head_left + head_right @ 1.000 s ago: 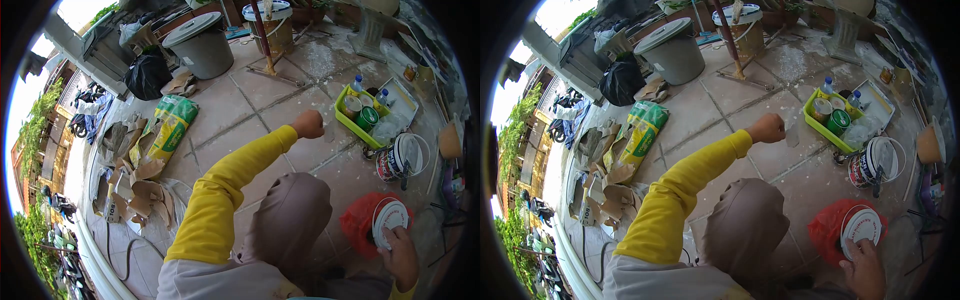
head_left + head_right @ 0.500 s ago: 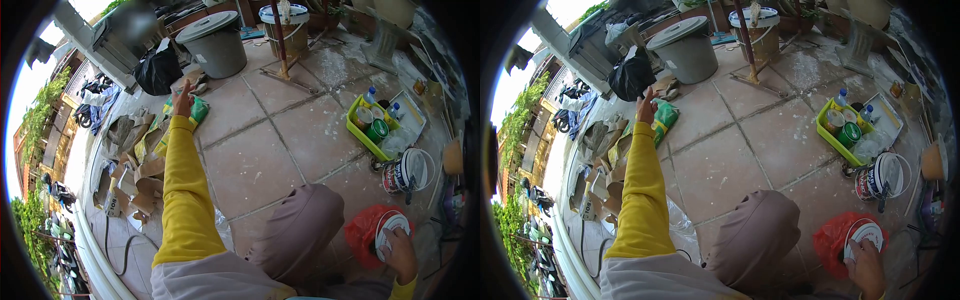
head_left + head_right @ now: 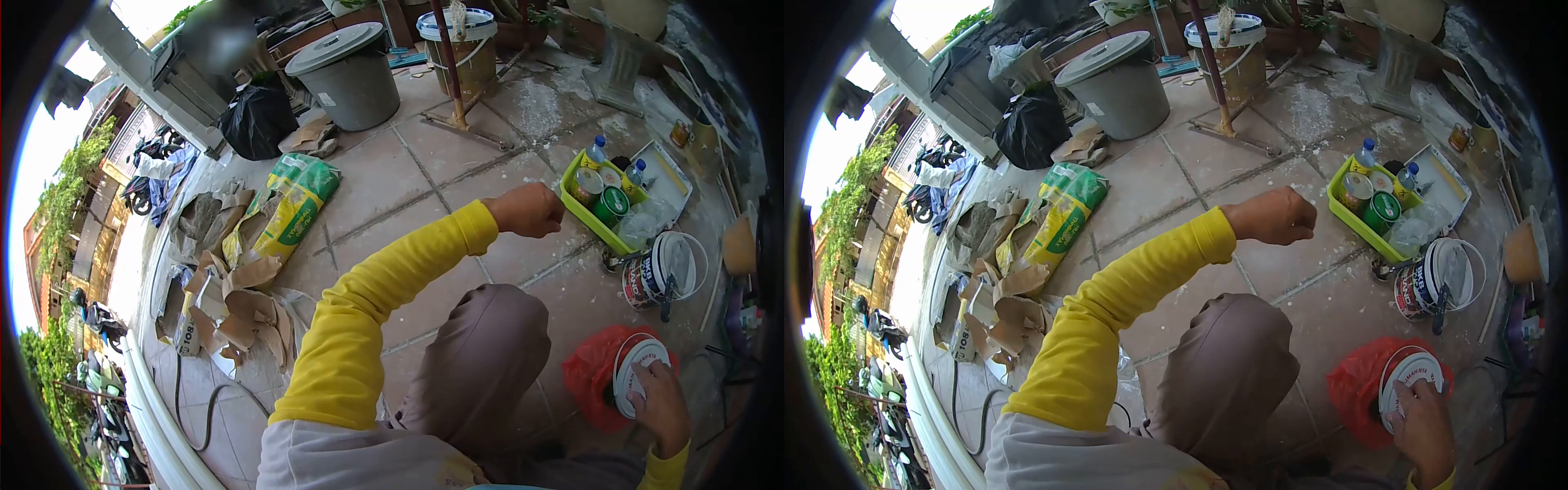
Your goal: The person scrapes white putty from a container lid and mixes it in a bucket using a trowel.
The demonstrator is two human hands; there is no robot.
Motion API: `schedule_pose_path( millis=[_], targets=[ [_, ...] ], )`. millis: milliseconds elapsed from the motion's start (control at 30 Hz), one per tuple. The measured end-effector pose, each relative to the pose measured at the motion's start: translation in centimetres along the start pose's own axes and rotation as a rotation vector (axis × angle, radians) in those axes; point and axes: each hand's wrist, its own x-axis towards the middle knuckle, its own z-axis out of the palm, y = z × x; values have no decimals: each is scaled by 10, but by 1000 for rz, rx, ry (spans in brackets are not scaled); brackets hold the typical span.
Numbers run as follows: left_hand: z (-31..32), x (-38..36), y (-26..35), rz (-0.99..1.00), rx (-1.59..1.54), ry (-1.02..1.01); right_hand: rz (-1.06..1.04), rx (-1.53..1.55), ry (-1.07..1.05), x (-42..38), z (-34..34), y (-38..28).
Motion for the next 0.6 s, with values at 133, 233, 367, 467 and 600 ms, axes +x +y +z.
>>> schedule_pose_path(
  millis=[133, 233, 367, 467, 600],
  targets=[
    [-1, 83, 70, 236, 164, -108, -29, 10, 1, -7, -3, 0],
    [18, 147, 104, 318, 396, -134, -27, 22, -40, -15, -7, -5],
    [71, 184, 104, 272, 490, -119, -120, 24, -89, -27, -8, -11],
    [144, 148, 77, 287, 463, -363, -176, 67, -83, -44, 1, -8],
    [194, 103, 53, 210, 404, -1212, -108, 124, -33, -69, -1, 9]
  ],
)
